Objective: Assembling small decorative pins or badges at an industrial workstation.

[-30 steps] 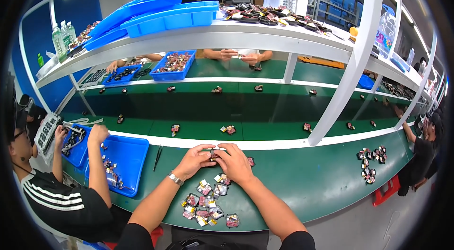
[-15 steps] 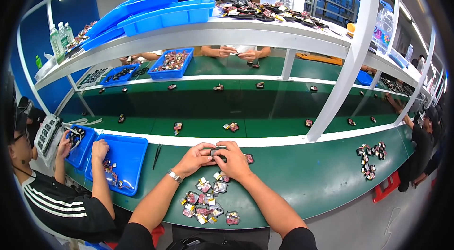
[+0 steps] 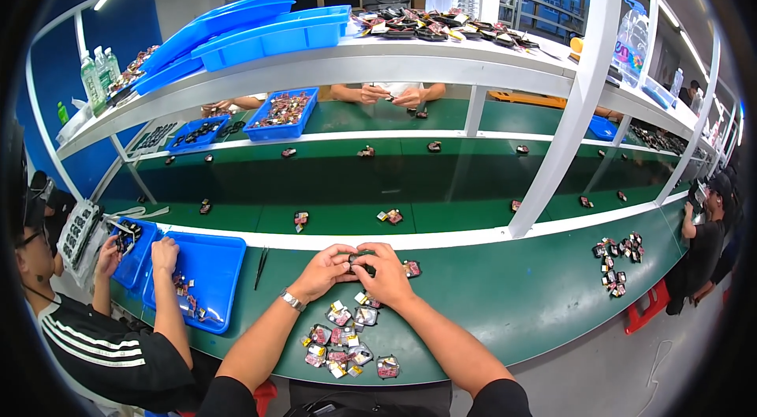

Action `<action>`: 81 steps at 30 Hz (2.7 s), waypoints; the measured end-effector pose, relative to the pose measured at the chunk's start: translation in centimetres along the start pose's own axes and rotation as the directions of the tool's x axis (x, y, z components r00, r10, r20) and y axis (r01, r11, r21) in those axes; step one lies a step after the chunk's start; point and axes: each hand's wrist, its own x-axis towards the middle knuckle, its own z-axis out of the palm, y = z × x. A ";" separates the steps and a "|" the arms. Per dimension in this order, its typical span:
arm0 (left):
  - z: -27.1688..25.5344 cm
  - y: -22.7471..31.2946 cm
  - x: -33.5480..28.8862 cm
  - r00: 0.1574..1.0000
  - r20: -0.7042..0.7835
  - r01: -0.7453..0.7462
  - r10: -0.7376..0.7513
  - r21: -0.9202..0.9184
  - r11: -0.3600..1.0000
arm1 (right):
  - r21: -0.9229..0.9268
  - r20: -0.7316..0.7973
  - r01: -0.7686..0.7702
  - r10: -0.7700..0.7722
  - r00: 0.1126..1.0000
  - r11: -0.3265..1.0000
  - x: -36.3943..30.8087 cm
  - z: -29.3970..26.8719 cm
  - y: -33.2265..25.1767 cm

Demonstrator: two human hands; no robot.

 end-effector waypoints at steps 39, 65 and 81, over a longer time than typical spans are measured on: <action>-1.2 -0.9 0.1 0.998 -0.031 -0.060 0.057 -0.117 0.991 | 0.067 -0.047 0.032 -0.029 0.998 0.997 0.2 1.1 -1.0; 0.7 -0.5 0.3 0.977 -0.194 -0.085 0.086 0.015 0.996 | -0.069 -0.183 0.136 -0.147 0.972 0.988 0.3 1.0 -0.4; 0.8 -1.5 0.5 0.973 -0.163 -0.132 0.161 0.173 0.976 | 0.110 -0.157 -0.110 0.127 0.979 0.988 0.3 1.1 -0.6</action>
